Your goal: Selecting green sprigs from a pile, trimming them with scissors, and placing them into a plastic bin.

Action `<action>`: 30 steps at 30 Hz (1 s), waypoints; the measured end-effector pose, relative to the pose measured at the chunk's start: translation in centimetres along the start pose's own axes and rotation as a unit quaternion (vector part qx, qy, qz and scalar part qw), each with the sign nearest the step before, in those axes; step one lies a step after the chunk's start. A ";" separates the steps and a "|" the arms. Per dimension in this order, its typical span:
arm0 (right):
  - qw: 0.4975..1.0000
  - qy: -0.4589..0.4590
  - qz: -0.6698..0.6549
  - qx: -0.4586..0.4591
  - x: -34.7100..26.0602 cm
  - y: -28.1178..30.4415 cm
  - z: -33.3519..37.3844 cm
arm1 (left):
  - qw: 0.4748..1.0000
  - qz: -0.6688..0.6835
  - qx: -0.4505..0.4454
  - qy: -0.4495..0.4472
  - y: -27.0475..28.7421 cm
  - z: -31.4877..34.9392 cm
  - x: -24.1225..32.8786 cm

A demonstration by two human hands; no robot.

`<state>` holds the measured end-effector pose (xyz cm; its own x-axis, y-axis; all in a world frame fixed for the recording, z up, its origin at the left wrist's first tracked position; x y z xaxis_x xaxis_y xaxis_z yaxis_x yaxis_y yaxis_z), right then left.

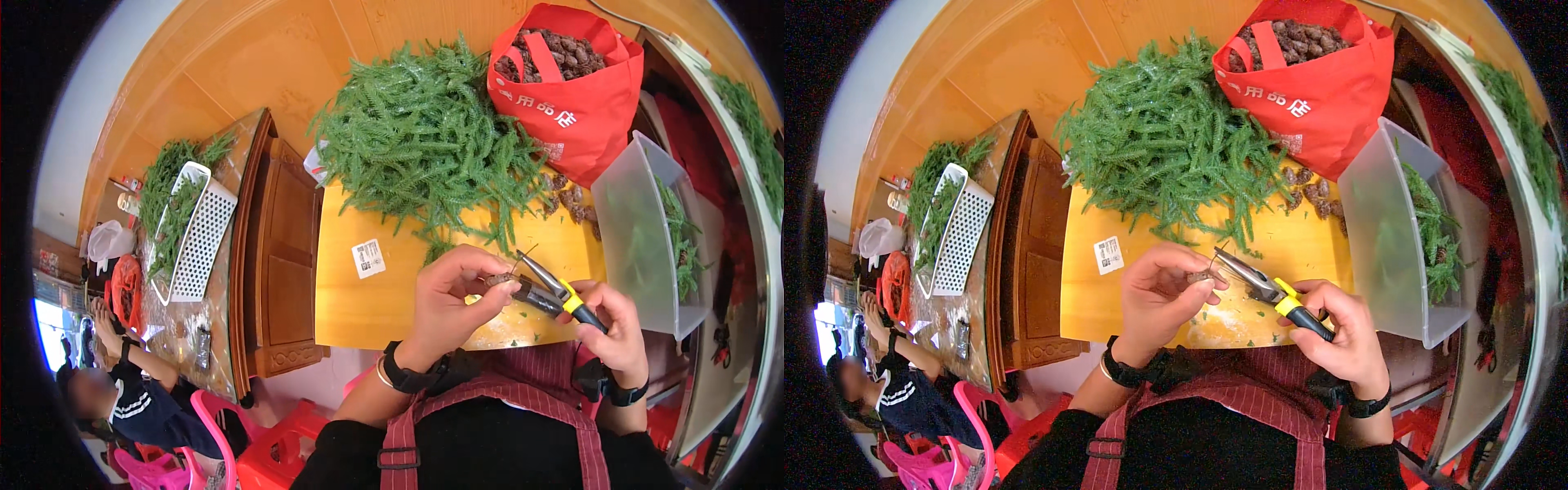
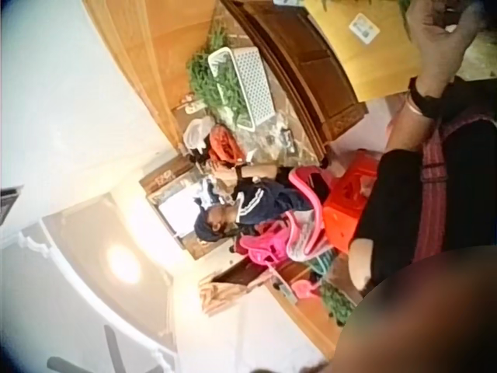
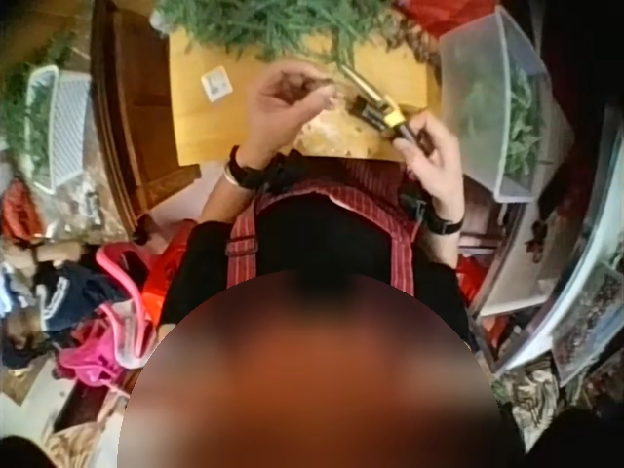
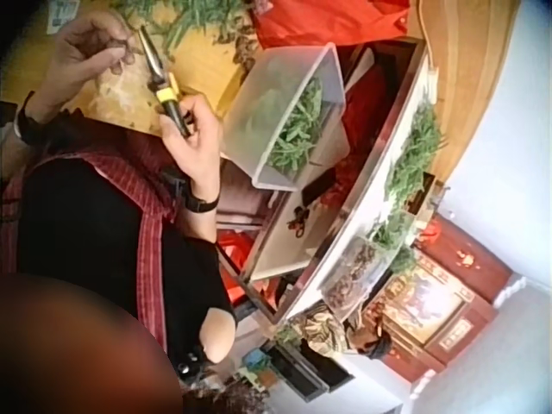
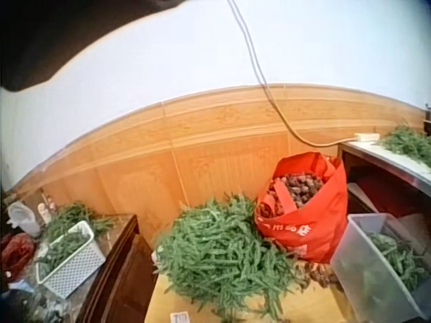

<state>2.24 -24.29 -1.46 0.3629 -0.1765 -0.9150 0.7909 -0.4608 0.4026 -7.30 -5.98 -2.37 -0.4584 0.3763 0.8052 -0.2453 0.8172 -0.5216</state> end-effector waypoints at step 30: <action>0.994 -0.094 0.053 0.006 -0.7 -0.4 -1.9 | 0.977 -0.186 -0.046 -0.089 0.2 -1.0 2.0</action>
<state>2.64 -22.32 -0.87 0.3440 -0.3836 -0.8570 0.7465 -0.4418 0.4974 -7.46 -4.63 -0.60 -0.4958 -0.0294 0.8679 -0.3498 0.9215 -0.1686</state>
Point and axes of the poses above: each hand's wrist, its own z-axis away from the middle knuckle, its own y-axis out of the back of the hand, x = y × z, the point moved 5 cm from there along -z, towards the middle knuckle, and after that the axes turned 10 degrees about z, right-handed, at the moved point
